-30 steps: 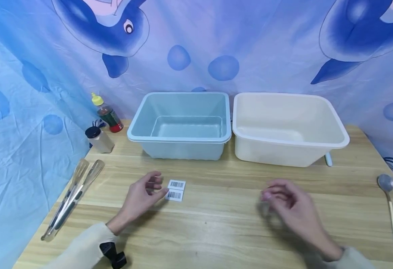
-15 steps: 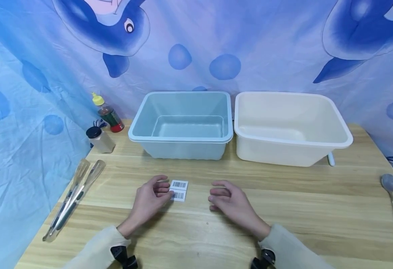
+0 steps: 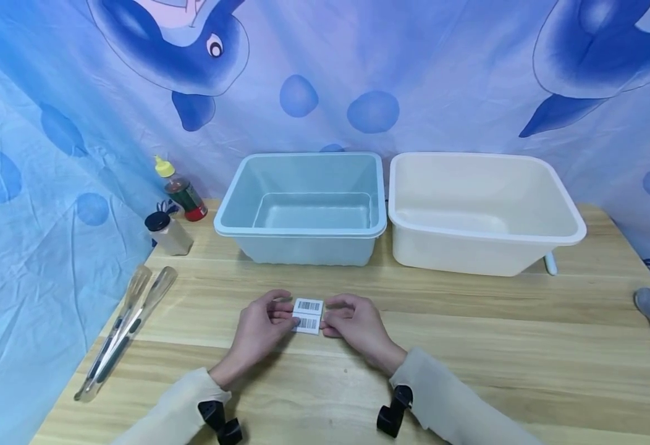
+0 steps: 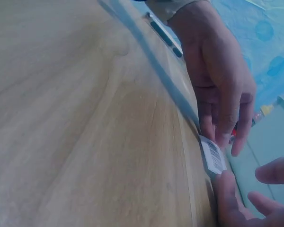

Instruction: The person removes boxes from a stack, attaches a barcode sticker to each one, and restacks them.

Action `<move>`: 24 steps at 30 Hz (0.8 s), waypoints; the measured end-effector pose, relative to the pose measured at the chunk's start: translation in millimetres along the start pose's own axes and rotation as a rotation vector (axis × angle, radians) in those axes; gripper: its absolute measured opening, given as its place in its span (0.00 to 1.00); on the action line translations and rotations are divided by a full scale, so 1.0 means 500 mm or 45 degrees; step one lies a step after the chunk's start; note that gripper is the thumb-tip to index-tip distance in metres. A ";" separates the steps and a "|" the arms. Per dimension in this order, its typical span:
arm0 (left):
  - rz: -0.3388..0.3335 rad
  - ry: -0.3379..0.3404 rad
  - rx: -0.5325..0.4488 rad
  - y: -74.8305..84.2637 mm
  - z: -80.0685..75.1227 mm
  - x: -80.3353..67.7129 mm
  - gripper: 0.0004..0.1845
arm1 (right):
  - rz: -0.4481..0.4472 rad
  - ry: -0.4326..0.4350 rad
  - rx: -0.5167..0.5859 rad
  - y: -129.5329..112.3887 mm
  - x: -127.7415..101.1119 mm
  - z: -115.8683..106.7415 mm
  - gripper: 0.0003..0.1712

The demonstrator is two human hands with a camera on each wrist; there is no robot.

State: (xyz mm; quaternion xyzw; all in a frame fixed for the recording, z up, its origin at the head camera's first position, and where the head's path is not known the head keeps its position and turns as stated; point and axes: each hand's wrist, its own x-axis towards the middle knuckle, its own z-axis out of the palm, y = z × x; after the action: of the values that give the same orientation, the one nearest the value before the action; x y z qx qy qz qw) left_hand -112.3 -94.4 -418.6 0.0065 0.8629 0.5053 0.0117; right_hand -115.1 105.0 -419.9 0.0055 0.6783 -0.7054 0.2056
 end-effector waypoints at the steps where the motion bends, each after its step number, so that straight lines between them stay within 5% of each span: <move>1: -0.012 -0.007 -0.009 0.000 0.000 0.000 0.24 | 0.000 0.002 -0.007 0.000 0.000 0.002 0.21; 7: -0.072 -0.053 -0.075 0.003 -0.002 -0.003 0.24 | -0.013 0.004 -0.071 -0.001 -0.005 0.012 0.20; 13: 0.021 -0.074 -0.201 0.020 0.006 -0.004 0.21 | -0.128 0.064 -0.209 -0.010 -0.015 0.013 0.20; 24: 0.139 -0.019 -0.482 0.084 0.020 -0.015 0.27 | -0.511 0.234 -0.435 -0.048 -0.047 0.000 0.17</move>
State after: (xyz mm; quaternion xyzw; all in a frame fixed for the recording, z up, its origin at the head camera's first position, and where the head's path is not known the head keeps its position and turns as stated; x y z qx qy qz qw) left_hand -104.8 -65.4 -386.5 0.0549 0.7507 0.6583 -0.0084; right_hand -100.9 111.7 -390.3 -0.0999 0.7907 -0.6040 -0.0027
